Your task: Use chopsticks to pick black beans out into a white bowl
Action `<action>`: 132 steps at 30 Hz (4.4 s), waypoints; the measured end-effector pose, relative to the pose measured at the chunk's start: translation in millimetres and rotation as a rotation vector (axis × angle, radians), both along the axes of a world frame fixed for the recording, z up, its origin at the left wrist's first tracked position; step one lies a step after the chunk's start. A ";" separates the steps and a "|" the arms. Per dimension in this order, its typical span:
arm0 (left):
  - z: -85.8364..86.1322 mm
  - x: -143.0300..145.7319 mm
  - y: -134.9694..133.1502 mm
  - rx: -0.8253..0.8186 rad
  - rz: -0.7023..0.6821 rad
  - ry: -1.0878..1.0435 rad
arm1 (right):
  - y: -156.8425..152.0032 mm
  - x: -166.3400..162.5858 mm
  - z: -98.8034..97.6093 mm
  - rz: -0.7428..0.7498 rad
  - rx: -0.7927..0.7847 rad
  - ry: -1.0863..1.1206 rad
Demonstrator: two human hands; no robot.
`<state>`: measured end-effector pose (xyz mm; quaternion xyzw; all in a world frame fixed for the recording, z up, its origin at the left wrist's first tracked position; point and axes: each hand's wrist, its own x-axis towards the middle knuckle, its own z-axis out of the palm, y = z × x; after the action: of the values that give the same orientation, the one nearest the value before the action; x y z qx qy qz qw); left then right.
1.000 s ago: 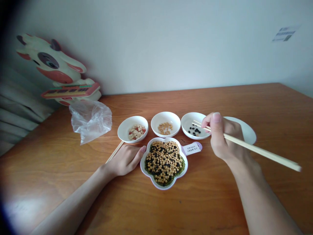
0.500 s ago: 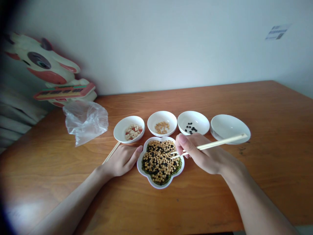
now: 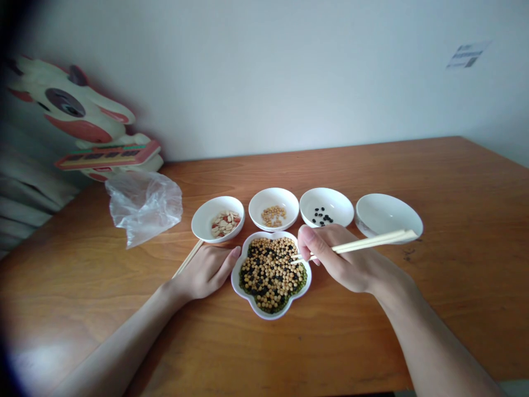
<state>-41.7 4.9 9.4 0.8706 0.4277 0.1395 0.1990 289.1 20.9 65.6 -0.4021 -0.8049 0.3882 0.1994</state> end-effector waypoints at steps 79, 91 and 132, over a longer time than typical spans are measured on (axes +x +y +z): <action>-1.0 0.4 0.0 -0.007 -0.013 -0.027 | 19.4 4.5 -13.0 -0.723 0.536 0.258; 0.1 0.9 -0.4 -0.011 -0.004 -0.021 | -22.5 -61.2 -22.6 -0.065 0.107 0.244; -0.3 0.2 -0.9 0.017 0.004 0.005 | -18.2 -52.9 -16.6 -0.089 0.063 0.163</action>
<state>-41.4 4.0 9.1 0.8718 0.4285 0.1416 0.1903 236.2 2.7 49.0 -0.3980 -0.7793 0.3849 0.2935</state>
